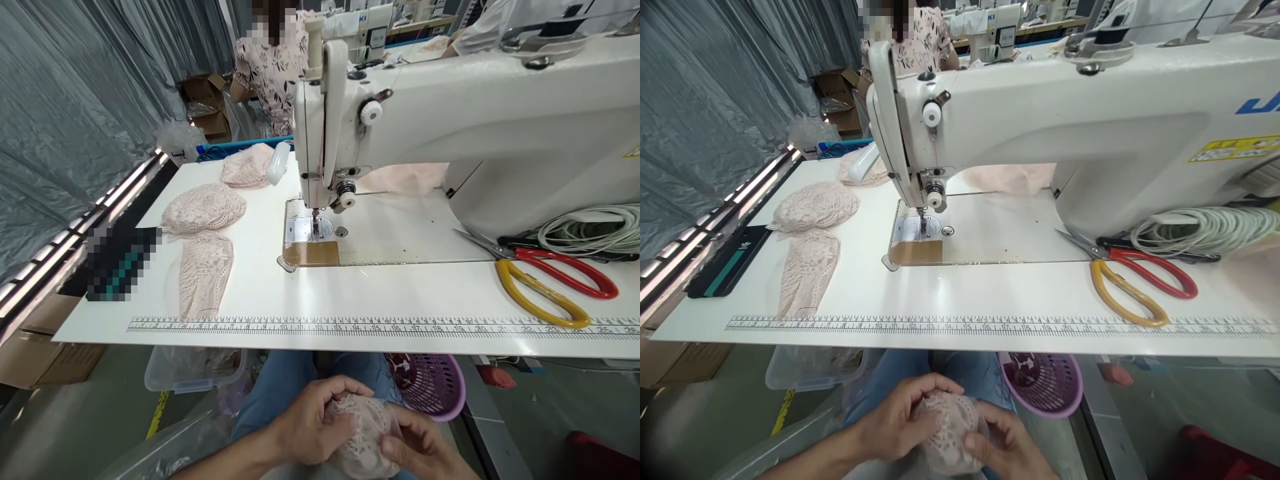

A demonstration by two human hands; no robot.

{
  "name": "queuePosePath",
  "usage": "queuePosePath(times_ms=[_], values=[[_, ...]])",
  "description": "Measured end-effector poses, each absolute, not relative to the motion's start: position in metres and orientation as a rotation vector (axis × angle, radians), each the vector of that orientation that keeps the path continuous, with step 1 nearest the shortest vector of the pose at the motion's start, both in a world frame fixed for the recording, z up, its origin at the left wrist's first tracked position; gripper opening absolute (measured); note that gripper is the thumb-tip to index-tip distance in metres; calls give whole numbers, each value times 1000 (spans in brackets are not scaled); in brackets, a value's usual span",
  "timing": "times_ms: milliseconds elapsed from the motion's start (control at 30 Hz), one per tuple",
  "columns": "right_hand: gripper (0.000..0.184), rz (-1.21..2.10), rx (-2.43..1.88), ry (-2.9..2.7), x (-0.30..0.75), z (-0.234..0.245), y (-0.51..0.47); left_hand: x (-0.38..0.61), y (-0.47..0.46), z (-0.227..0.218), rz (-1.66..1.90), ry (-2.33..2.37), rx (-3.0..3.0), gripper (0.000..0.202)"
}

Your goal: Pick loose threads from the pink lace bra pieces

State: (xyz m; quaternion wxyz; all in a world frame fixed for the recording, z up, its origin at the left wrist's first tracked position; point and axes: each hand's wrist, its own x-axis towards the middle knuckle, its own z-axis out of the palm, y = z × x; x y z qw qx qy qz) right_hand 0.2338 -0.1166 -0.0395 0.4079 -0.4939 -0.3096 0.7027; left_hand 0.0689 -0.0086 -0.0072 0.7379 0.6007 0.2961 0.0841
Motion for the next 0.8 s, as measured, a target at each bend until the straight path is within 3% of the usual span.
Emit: queuePosePath(times_ms=[200, 433, 567, 800], values=[[30, 1677, -1384, -862, 233, -28, -109, 68, -9, -17, 26, 780, 1240, 43], [38, 1628, -1491, -1040, 236, -35, -110, 67, -12, -24, 70, 780, 1206, 56], [42, 1725, -1385, -1024, 238, -29, -107, 65, -10, -20, 65, 767, 1199, 54], [33, 1769, -1305, -945, 236, -25, -107, 61, -5, -16, 13, 754, 1083, 49]])
